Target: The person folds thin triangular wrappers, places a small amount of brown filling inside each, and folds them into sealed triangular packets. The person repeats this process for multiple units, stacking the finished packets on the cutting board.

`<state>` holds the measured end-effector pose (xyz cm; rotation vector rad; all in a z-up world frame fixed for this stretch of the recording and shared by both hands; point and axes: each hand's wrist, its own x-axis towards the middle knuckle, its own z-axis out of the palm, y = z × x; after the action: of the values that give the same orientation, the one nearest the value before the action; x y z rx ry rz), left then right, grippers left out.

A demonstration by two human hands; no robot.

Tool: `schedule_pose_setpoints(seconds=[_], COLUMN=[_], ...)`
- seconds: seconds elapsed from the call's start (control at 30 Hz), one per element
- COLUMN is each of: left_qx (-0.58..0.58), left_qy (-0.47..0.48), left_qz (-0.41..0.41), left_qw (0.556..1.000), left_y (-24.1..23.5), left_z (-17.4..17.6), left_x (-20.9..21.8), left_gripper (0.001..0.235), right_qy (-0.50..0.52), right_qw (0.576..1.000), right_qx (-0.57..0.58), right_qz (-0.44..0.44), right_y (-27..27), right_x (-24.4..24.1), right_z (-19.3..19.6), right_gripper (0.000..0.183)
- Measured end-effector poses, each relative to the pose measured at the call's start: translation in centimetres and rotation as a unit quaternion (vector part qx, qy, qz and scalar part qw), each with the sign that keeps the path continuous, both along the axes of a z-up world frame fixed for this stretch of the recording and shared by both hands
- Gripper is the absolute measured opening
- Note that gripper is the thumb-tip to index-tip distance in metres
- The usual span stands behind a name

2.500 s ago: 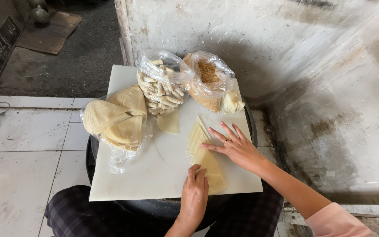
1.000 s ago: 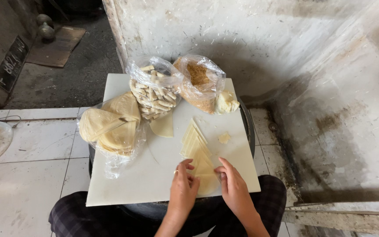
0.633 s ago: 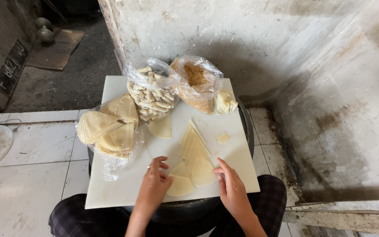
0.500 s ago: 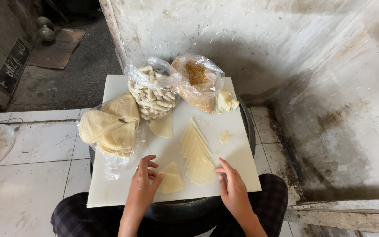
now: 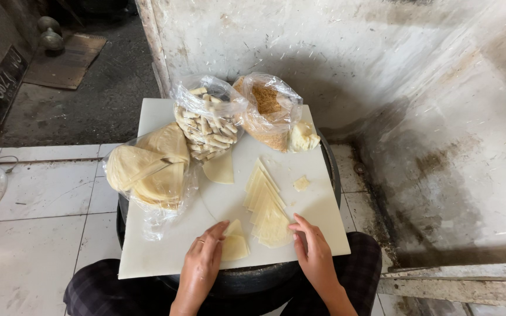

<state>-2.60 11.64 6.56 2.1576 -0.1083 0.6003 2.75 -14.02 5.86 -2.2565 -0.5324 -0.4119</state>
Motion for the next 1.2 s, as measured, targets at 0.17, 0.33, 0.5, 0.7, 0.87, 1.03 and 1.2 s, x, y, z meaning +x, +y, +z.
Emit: schedule_pose_setpoints(seconds=[0.17, 0.33, 0.5, 0.7, 0.87, 1.03, 1.2], left_qx=[0.036, -0.060, -0.118, -0.082, -0.123, -0.139, -0.109], left_qy=[0.003, 0.055, 0.127, 0.115, 0.153, 0.146, 0.095], left_qz=[-0.024, -0.013, -0.012, 0.026, 0.012, 0.010, -0.002], left_qw=[0.999, 0.997, 0.985, 0.990, 0.981, 0.979, 0.989], left_y=[0.4, 0.6, 1.2, 1.5, 1.4, 1.5, 1.6], left_z=[-0.1, 0.1, -0.4, -1.4, -1.4, -0.3, -0.6], left_x=[0.1, 0.1, 0.8, 1.4, 0.7, 1.2, 1.3], left_gripper=[0.054, 0.054, 0.056, 0.038, 0.012, 0.024, 0.042], right_qy=[0.010, -0.103, -0.147, -0.035, 0.109, 0.057, 0.038], right_qw=[1.000, 0.993, 0.989, 0.999, 0.992, 0.998, 0.998], right_qx=[-0.001, 0.042, 0.025, 0.014, -0.029, -0.026, -0.024], right_qz=[-0.015, -0.029, -0.018, -0.038, -0.051, -0.014, -0.032], right_y=[0.2, 0.3, -1.2, -2.7, -2.0, -1.6, -2.0], right_x=[-0.1, -0.1, 5.7, 10.6, 11.8, 12.2, 12.2], right_z=[0.2, -0.4, -0.5, 1.8, 1.8, 0.8, -0.4], right_gripper=[0.046, 0.043, 0.037, 0.027, 0.026, 0.036, 0.029])
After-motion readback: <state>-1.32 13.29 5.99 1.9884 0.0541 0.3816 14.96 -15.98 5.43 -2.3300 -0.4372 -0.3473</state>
